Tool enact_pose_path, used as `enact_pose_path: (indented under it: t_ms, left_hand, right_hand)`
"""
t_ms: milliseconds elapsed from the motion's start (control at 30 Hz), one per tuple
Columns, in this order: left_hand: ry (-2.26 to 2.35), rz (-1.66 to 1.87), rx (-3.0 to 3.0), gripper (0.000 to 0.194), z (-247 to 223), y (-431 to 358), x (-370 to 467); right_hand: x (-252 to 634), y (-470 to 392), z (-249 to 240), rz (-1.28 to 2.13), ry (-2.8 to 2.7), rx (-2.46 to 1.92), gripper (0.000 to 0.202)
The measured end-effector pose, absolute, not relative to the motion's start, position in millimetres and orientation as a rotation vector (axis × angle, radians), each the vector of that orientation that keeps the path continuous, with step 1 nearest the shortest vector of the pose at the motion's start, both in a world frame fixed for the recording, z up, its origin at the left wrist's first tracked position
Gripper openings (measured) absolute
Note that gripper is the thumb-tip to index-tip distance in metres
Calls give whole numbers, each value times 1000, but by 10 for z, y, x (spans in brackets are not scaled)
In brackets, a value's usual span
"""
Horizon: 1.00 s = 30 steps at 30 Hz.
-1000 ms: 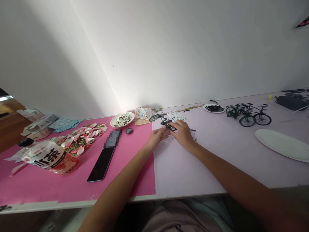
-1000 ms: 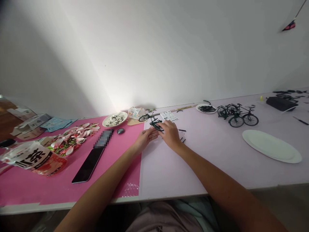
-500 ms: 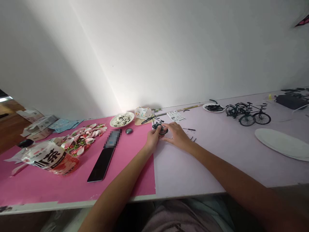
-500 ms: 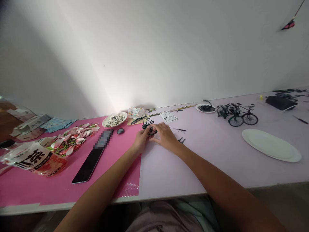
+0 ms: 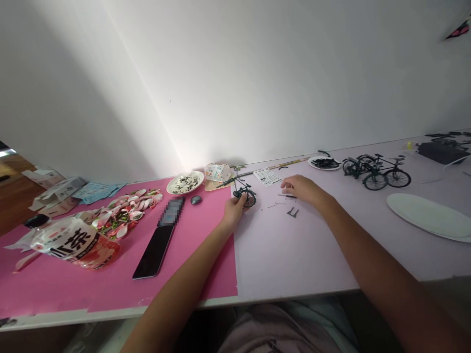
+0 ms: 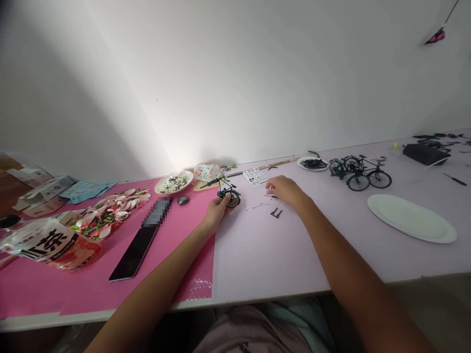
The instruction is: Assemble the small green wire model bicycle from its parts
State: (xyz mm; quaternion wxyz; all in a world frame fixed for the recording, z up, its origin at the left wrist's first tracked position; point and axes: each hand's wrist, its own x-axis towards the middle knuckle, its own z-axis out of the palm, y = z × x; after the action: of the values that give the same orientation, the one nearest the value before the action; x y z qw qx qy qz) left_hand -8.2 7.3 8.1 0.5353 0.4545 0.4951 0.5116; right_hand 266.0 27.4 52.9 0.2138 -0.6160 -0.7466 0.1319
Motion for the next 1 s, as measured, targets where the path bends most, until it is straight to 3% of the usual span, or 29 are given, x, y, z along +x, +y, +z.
enact_pose_path:
  t_ms: [167, 433, 700, 1000]
  left_hand:
    - [1195, 1207, 1114, 49, 63, 81, -80]
    - [1211, 1193, 1147, 50, 29, 92, -81]
    - [1228, 1169, 1158, 50, 71, 56, -80]
    - [1220, 1164, 1165, 50, 76, 56, -73]
  right_hand:
    - [2771, 258, 548, 650, -2144, -1816, 14]
    - [2756, 231, 498, 846, -2262, -2081, 69]
    - [2746, 299, 374, 863, -2284, -2081, 71]
    - [2720, 182, 599, 718, -2195, -2209, 62]
